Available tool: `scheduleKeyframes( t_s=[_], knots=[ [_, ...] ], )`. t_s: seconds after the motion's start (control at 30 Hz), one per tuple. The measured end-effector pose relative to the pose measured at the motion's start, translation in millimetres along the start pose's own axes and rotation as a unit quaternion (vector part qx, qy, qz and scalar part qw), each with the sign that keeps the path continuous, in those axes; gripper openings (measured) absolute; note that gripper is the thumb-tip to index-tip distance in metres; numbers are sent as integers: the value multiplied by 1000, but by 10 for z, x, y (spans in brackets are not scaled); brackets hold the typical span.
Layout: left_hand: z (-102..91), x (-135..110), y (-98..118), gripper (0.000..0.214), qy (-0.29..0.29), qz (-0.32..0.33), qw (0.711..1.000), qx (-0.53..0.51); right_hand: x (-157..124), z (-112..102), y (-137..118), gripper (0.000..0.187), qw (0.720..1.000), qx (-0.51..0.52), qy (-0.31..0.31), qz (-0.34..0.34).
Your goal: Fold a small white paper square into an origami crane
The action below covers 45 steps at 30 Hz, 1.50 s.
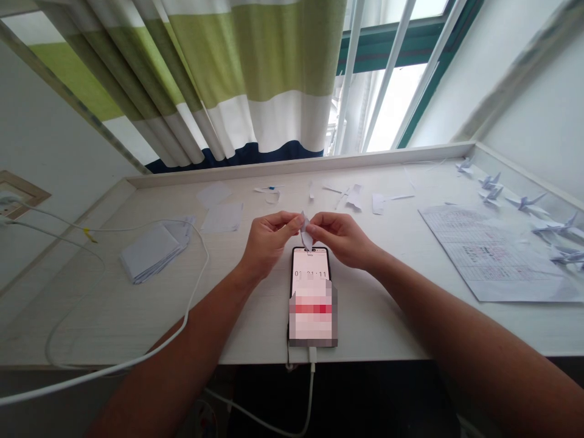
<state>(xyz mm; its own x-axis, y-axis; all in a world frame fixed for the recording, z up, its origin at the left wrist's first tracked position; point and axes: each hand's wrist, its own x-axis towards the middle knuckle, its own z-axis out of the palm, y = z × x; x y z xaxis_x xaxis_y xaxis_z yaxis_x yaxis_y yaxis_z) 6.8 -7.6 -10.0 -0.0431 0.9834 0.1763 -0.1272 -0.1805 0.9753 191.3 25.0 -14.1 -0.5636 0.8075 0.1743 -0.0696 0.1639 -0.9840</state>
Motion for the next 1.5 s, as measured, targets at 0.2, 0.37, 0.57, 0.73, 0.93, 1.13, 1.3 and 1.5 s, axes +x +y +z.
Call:
scheduleKeyframes(
  t_s=[0.2,0.37,0.57,0.73,0.93,1.13,1.3,1.5],
  knots=[
    [13,-21,52,24,12,-17,1000,4,1,-9,-11,34,1000,10,2,6],
    [-8,-5,67,24,8,-46,999,-7,4,-23,-35,32,1000,8,3,6],
    [-54,34,26,24,-25,-31,999,10,13,-31,-7,30,1000,26,2,17],
    [-56,44,15,25,-30,-26,999,8,12,-29,-10,30,999,37,-1,27],
    [-75,43,79,16,-34,-44,998,10,3,-28,-42,30,997,54,-28,43],
    [-81,35,120,14,-45,-25,999,18,-3,-29,-56,29,997,55,-29,40],
    [-79,33,109,14,-23,-11,999,44,5,-32,-36,28,997,60,-18,32],
    [-104,54,106,25,-43,-3,997,59,6,-29,-42,31,998,56,-12,41]
  ],
)
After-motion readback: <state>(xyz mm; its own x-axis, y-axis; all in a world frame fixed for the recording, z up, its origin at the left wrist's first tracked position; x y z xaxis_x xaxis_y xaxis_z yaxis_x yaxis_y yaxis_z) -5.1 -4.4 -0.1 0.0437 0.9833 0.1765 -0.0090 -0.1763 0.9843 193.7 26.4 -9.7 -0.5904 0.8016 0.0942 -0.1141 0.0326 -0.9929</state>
